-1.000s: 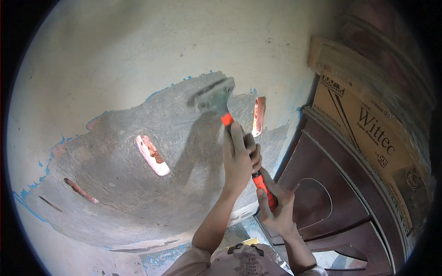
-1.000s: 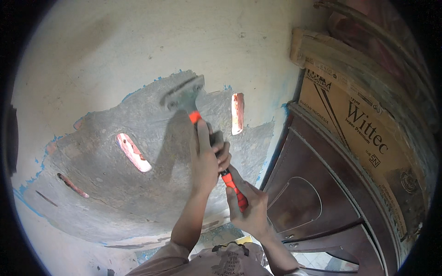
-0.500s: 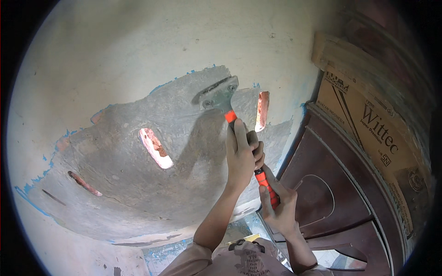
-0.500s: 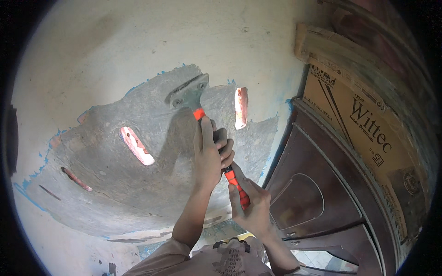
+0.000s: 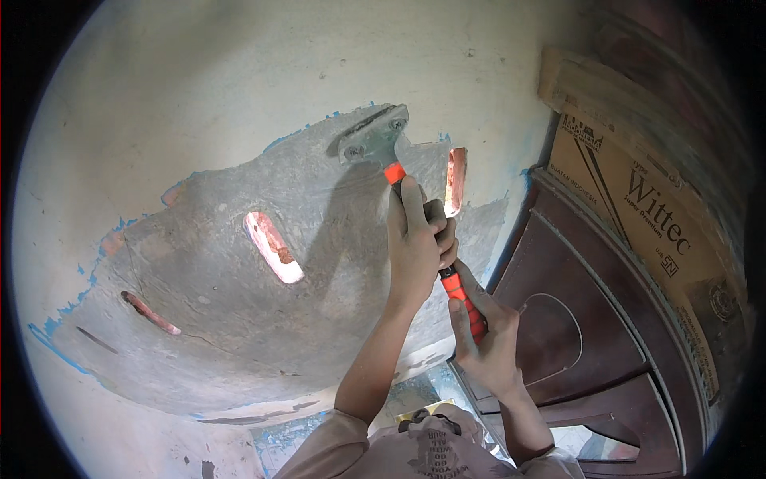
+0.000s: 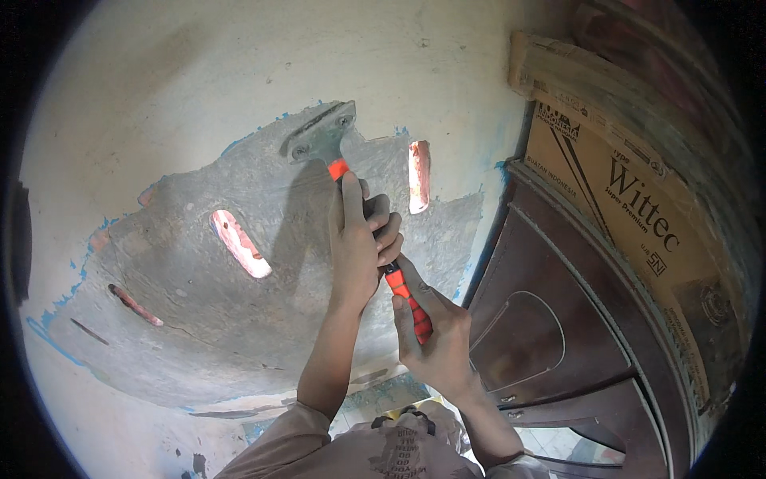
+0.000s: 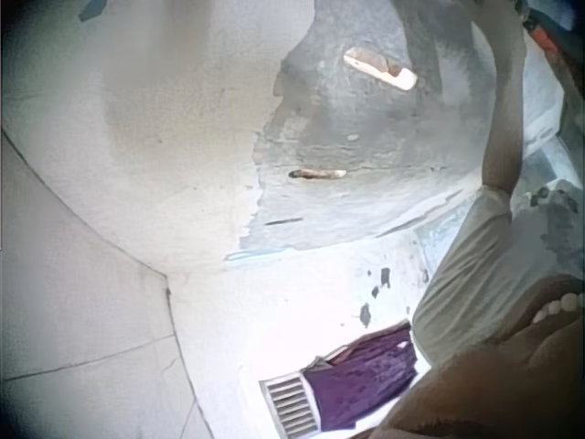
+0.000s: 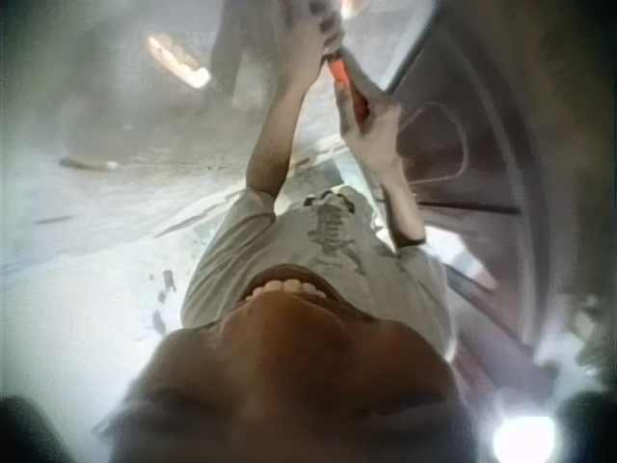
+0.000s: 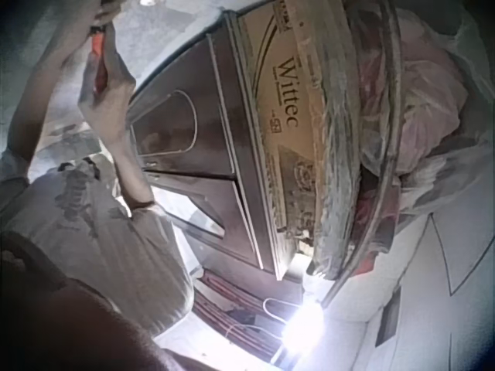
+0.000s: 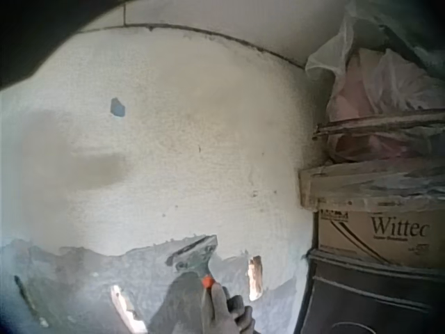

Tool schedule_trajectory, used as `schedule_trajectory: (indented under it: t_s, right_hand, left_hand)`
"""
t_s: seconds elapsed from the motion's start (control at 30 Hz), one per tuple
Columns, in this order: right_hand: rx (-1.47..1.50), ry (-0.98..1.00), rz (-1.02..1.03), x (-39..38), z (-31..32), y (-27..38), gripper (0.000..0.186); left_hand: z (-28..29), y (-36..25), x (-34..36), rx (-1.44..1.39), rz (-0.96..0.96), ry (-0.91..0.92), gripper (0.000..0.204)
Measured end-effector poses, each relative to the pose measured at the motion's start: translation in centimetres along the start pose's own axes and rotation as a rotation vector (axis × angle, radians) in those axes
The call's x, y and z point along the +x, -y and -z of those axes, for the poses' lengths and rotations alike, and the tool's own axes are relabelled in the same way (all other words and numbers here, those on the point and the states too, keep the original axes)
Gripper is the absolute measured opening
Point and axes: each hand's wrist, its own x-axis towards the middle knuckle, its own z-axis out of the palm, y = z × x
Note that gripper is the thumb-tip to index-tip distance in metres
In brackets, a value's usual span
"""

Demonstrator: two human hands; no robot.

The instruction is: The person scrapes old paint and plaster from a damaged wall surface using a hand scraper tool.

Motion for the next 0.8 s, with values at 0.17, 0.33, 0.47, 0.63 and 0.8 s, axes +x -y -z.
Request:
schedule_trajectory:
  t_s: [0.17, 0.33, 0.47, 0.63, 0.8]
  right_hand:
    - [-0.045, -0.018, 0.028, -0.2, -0.2, -0.2, 0.038]
    - [-0.035, -0.015, 0.048, -0.3, -0.5, -1.0, 0.04]
    - [-0.042, -0.03, 0.056, -0.3, -0.5, -0.8, 0.037]
    - [-0.039, -0.007, 0.039, 0.2, -0.1, -0.2, 0.039]
    - [-0.043, -0.015, 0.022, -0.3, -0.4, 0.0, 0.038]
  left_hand:
    - [0.1, 0.5, -0.3, -0.002, 0.044, -0.038, 0.034]
    - [0.3, 0.4, -0.1, 0.022, 0.007, -0.021, 0.033]
    - [0.1, 0.6, -0.4, 0.0, 0.026, -0.075, 0.034]
    - [0.3, 0.2, -0.2, -0.011, -0.004, -0.024, 0.035]
    - [0.3, 0.2, -0.3, -0.011, 0.011, -0.043, 0.034]
